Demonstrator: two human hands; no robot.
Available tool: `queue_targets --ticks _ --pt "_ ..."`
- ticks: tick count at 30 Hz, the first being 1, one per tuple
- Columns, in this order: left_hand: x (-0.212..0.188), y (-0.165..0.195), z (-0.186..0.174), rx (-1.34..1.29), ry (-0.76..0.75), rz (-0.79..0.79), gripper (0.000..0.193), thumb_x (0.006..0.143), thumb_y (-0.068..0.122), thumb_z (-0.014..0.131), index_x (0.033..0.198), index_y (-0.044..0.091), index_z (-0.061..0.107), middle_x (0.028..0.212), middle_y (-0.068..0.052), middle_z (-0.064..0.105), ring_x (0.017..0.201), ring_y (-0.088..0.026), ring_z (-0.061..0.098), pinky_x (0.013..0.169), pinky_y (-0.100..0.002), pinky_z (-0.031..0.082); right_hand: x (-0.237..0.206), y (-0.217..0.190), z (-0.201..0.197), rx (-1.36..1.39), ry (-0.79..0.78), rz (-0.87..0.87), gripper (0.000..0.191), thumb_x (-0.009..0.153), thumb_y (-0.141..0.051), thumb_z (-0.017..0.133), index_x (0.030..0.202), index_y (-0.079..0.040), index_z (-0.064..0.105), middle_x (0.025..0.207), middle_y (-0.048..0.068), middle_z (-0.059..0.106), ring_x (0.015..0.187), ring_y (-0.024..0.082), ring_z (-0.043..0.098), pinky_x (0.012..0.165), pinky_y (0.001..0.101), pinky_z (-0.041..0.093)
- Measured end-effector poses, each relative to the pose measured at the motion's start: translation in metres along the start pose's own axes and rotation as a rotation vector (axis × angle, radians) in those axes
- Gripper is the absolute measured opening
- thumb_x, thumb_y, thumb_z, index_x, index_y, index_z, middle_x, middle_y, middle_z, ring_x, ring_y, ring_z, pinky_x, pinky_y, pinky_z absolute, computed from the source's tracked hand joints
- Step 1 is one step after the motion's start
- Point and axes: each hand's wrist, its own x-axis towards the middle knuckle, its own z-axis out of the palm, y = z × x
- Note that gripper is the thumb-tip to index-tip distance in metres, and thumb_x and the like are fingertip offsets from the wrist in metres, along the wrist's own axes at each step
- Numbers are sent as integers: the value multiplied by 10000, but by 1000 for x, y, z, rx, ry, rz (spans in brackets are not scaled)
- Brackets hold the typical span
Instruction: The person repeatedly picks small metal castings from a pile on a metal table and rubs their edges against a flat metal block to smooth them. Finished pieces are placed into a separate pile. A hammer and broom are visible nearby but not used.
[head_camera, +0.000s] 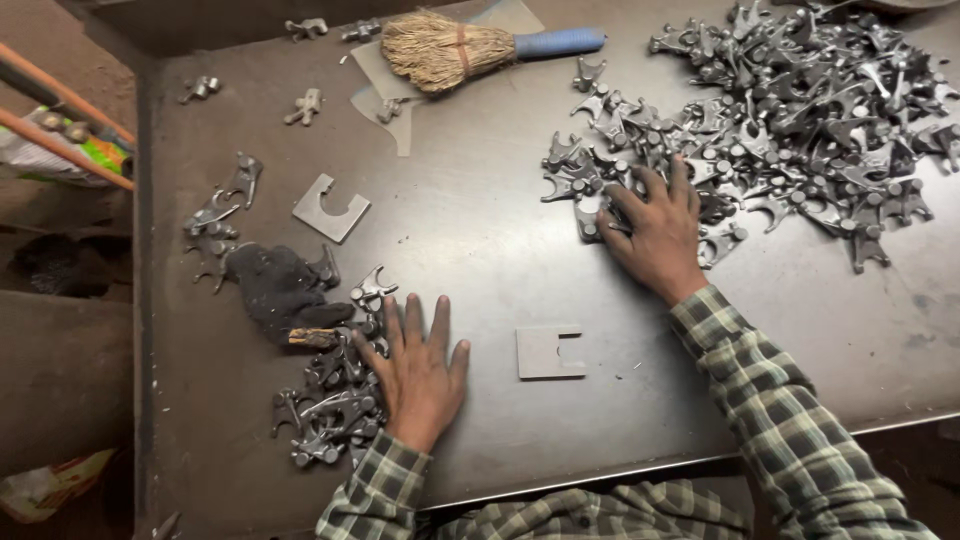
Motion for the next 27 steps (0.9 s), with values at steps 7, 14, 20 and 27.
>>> queue_targets --ticks 7,14,20,27 --pt "-37 -68 4 -37 146 -48 697 1035 539 302 1630 212 146 1707 -144 85 1554 -383 -60 1180 -685 -126 -21 1 0 8 34 -18 368 966 -416 680 1250 -187 731 1459 181 570 1522 518 295 1182 651 278" --pt "-24 -75 -28 81 274 -104 707 1045 567 298 1637 210 147 1711 -125 84 1570 -349 -35 1198 -619 -147 -22 -1 4 -8 78 1 386 973 -485 698 1194 -172 749 1434 186 579 1509 501 320 1183 633 265" --pt "68 -52 -37 156 -29 -143 685 1011 531 401 1588 193 253 1680 -189 76 1528 -407 -22 1187 -618 -77 -22 -5 1 -15 100 -4 366 996 -482 690 1196 -184 760 1435 181 586 1519 492 333 1203 623 268" --pt "43 -83 -39 -13 195 -142 455 947 223 659 1369 63 599 1456 -259 475 1357 -459 446 1118 -547 420 -22 -4 2 -16 118 -2 337 985 -437 712 1211 -191 755 1443 166 601 1533 473 344 1211 610 285"
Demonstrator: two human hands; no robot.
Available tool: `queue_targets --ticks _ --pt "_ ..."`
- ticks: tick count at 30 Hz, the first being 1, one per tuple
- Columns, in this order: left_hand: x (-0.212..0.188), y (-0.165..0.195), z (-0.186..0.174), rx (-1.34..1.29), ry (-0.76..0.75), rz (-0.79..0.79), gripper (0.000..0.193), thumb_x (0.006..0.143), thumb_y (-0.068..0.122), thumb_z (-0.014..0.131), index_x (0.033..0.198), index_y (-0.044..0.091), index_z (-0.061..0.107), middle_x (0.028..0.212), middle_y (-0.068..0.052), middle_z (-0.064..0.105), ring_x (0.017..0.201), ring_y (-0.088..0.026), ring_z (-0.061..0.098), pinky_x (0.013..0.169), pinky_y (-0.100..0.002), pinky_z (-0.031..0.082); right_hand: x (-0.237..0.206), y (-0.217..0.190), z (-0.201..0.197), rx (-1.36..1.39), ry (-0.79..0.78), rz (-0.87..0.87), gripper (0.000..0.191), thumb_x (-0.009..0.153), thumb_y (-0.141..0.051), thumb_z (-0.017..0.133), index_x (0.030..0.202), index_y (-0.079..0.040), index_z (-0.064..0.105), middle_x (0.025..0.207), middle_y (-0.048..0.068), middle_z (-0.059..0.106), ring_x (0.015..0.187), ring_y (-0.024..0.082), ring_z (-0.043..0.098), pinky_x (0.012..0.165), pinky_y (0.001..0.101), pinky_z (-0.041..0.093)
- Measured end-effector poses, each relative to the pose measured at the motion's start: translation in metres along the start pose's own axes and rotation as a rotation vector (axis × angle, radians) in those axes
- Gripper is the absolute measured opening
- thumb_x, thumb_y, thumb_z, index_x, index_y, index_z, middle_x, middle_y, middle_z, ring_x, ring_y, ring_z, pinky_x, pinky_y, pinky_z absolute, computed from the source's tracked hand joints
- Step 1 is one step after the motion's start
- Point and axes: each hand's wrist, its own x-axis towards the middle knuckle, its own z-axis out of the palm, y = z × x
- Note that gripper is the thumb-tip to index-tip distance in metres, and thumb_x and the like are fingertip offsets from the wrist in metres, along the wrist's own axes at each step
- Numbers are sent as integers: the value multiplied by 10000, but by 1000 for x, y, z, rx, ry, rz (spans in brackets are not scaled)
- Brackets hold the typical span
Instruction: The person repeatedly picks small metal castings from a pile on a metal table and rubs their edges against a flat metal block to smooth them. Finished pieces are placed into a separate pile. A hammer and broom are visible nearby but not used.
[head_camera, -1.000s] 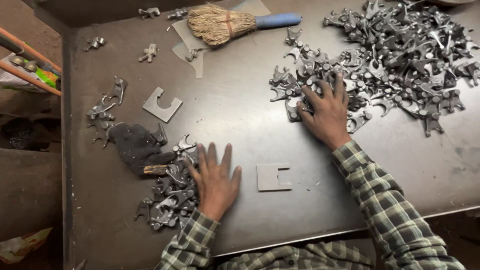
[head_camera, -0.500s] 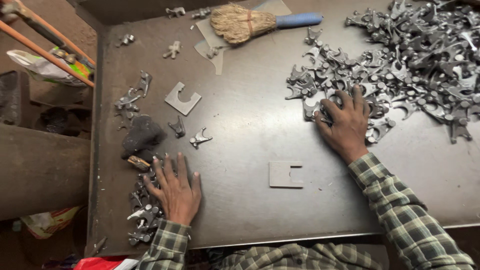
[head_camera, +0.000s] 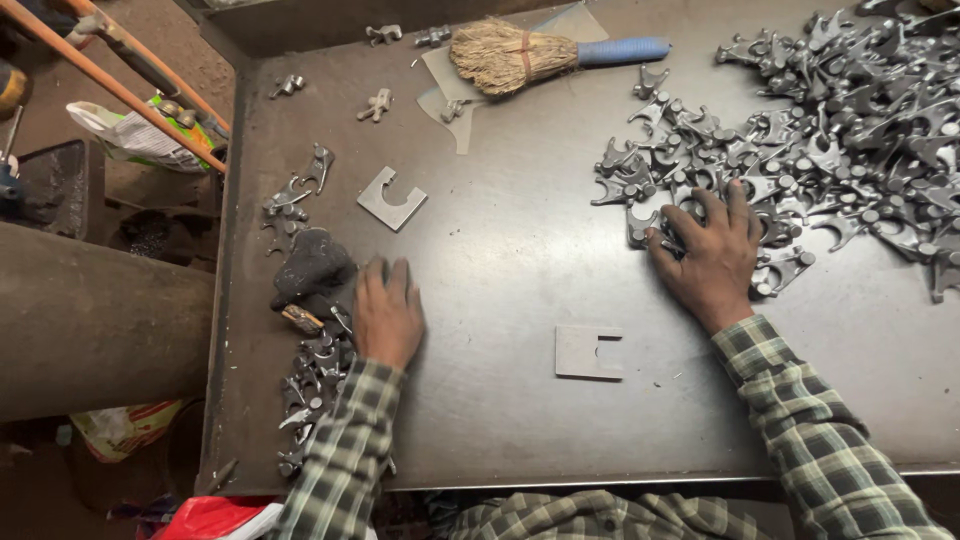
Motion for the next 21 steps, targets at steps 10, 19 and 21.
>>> queue_targets --ticks 10,19,21 --pt "-76 6 -29 46 -12 117 296 858 222 727 1132 115 758 1181 -94 695 1240 -308 617 1126 -524 451 -17 0 -28 51 -168 -66 425 898 -441 733 1262 -221 732 1473 174 561 1481 465 328 1153 618 281" --pt "-49 106 4 -313 -287 450 878 742 592 823 1399 68 568 1377 -208 543 1305 -407 446 1080 -579 415 -45 11 -94 339 -155 302 350 967 -326 730 1288 -192 695 1288 91 656 1216 256 601 1054 435 491" --pt "-41 130 11 -384 -364 484 983 632 610 866 1397 73 560 1375 -205 511 1281 -400 437 1072 -570 391 -55 3 -94 347 -145 334 275 973 -255 714 1243 -202 723 1219 52 701 1140 219 657 999 369 535"
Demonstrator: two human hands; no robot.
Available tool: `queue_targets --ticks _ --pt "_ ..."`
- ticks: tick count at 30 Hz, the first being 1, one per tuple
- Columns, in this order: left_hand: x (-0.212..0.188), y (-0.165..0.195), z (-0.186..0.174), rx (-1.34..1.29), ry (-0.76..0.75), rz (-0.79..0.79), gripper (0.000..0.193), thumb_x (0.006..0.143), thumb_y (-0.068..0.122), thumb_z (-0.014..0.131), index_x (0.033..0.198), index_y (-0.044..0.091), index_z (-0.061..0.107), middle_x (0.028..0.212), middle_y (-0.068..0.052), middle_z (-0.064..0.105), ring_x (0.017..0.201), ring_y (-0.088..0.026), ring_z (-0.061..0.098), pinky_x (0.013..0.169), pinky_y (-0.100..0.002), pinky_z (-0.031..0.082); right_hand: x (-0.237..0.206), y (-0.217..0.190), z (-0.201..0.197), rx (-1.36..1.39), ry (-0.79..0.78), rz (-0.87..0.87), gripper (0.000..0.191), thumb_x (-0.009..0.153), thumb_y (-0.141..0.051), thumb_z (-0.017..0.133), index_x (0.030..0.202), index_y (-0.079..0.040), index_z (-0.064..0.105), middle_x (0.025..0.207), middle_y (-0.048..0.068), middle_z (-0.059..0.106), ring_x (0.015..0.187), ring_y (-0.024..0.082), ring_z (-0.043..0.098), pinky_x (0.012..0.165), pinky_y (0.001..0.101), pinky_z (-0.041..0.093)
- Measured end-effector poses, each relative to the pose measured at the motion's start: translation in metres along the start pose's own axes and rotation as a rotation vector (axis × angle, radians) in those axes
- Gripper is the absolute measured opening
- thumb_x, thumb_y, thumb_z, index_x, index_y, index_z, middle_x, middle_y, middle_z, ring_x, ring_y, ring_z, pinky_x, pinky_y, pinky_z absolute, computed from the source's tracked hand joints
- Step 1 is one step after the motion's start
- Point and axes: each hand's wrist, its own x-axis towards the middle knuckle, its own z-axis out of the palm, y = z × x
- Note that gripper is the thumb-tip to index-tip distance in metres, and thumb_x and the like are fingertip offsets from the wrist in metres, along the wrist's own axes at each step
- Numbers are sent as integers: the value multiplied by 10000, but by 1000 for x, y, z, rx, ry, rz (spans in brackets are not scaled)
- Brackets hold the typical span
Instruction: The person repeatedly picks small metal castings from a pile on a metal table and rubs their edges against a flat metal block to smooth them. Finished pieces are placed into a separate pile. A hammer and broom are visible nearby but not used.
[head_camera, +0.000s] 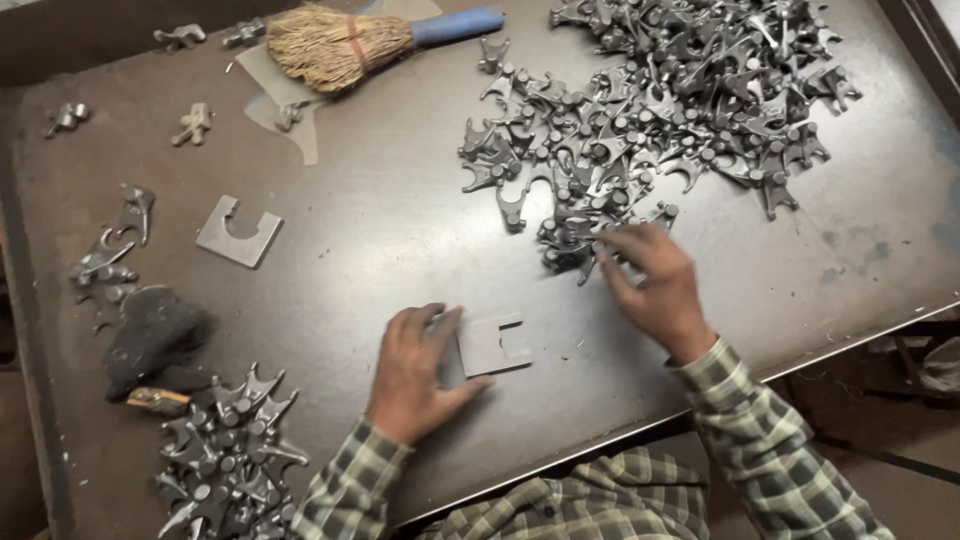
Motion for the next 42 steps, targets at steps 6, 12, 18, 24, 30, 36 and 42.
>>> queue_targets --ticks 6,12,18,24,30,36,42 --pt "28 19 14 -90 -47 56 917 569 559 915 1330 124 645 1255 -126 550 1175 -349 467 1014 -507 405 0 -6 26 -323 84 -331 368 836 -95 757 1202 -129 777 1154 69 728 1029 298 604 912 425 459" --pt "29 10 14 -172 -36 59 787 596 504 925 1245 115 709 1170 -115 597 1125 -312 493 968 -468 439 0 -19 24 -377 151 -414 192 818 -116 779 1007 -118 750 1097 59 706 1062 313 603 933 456 447" --pt "30 7 11 -229 -27 59 752 607 469 923 1229 100 718 1163 -119 614 1117 -310 510 968 -456 450 -39 -33 19 85 -71 -136 171 848 -78 764 990 -27 682 1074 112 707 913 249 688 757 360 553" --pt "31 5 16 -204 -16 91 744 612 471 920 1226 99 723 1142 -115 621 1092 -304 530 952 -467 441 -55 -43 27 217 -119 89 181 806 -95 806 905 -15 678 829 70 697 604 159 686 544 286 551" --pt "29 0 27 -171 8 121 746 614 511 917 1219 119 728 1136 -118 621 1088 -297 529 939 -478 440 -54 -40 41 177 -78 -71 198 786 -100 840 904 -17 704 872 70 701 667 163 706 593 278 577" --pt "28 -4 35 -169 -19 104 771 612 549 913 1233 136 719 1150 -108 616 1099 -284 523 947 -473 450 -54 -37 43 118 -77 -66 313 756 -139 871 1002 -18 721 978 102 716 750 194 731 636 288 596" --pt "27 -4 34 -167 -28 101 769 621 555 909 1237 138 716 1162 -105 611 1106 -278 521 957 -469 456 -56 -35 35 52 -152 -176 286 771 -97 823 1044 -51 754 1027 111 720 945 286 689 804 381 570"
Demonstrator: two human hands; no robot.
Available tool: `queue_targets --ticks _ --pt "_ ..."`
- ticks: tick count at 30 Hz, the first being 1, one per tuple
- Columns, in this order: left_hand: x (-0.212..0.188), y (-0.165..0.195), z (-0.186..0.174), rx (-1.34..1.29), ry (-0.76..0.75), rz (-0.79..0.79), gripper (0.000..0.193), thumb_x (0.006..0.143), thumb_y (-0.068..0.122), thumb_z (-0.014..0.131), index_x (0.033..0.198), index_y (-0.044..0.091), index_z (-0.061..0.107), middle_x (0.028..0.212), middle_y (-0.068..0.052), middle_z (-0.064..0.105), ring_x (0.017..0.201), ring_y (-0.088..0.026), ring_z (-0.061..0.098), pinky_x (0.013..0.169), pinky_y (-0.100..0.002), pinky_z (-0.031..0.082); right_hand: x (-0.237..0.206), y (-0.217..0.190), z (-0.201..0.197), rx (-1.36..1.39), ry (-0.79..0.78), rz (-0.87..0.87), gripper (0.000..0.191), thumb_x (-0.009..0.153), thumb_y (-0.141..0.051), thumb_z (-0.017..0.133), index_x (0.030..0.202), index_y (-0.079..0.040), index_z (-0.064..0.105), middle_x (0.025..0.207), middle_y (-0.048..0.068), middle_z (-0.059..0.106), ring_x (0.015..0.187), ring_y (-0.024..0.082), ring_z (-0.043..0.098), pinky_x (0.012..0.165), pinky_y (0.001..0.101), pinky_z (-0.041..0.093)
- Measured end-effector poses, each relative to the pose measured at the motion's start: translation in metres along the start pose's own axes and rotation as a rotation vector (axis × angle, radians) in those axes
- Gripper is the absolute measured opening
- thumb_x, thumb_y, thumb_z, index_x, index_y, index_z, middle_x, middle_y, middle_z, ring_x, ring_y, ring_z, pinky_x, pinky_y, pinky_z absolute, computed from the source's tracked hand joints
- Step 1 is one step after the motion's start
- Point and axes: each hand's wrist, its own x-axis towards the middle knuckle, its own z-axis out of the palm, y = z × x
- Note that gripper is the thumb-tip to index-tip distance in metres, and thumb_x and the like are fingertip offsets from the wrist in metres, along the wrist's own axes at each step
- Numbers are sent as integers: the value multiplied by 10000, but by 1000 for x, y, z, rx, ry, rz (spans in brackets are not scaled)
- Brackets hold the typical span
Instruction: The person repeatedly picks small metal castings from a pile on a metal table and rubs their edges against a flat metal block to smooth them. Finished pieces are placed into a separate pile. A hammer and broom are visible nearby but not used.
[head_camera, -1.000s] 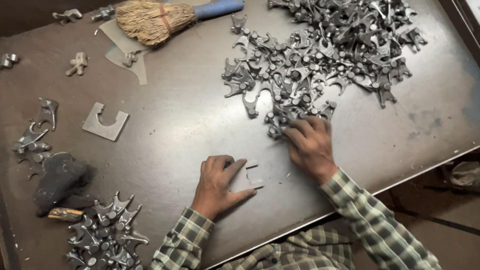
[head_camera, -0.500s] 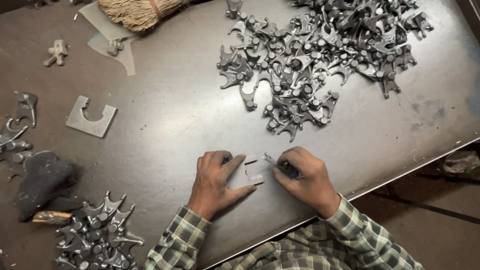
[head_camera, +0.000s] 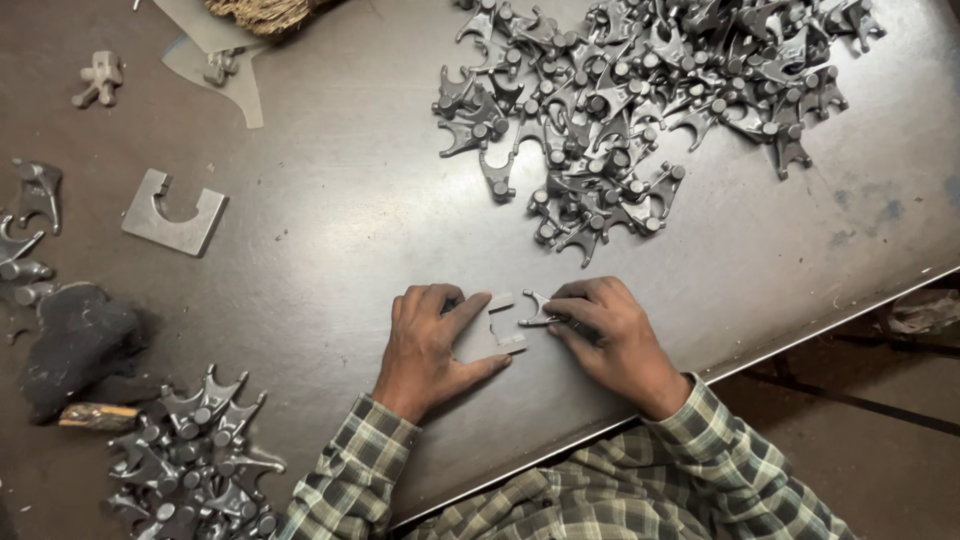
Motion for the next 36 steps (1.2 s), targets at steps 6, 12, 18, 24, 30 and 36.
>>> queue_targets --ticks 6,12,18,24,30,36 --pt "0 -1 1 17 -6 8 774 612 549 917 1236 138 716 1154 -100 611 1103 -275 519 955 -468 452 -6 9 -5 57 -78 -18 227 839 -72 768 1055 -25 719 1056 112 702 931 278 695 791 374 578" --pt "-1 1 0 6 7 5 786 595 543 924 1241 148 715 1172 -99 607 1110 -271 517 973 -461 455 -6 11 -7 104 -65 160 250 864 -86 767 1094 -6 709 1070 132 682 836 220 717 715 326 604" --pt "0 5 -2 19 -31 -24 843 568 586 922 1254 147 708 1189 -102 602 1124 -281 501 978 -457 454 -7 8 -3 117 -34 65 312 838 -87 785 1137 -25 723 1105 140 699 917 244 733 762 318 620" --pt "1 7 -1 5 -52 -49 838 571 584 915 1273 178 705 1202 -97 605 1143 -287 495 987 -454 474 -7 7 7 96 -45 41 286 839 -85 787 1117 -38 738 1086 144 703 914 250 727 743 327 623" --pt "0 6 1 -32 -54 -37 800 600 536 913 1289 186 703 1221 -104 598 1155 -296 492 978 -443 504 -5 7 5 60 -32 -6 277 817 -72 797 1089 -47 753 1064 138 712 918 267 720 750 340 613" --pt "0 1 0 -66 -44 22 785 644 508 900 1317 163 689 1235 -109 594 1152 -292 498 1001 -441 491 -3 2 7 55 -54 20 274 805 -67 797 1075 -52 755 1055 135 713 885 274 721 732 351 604"
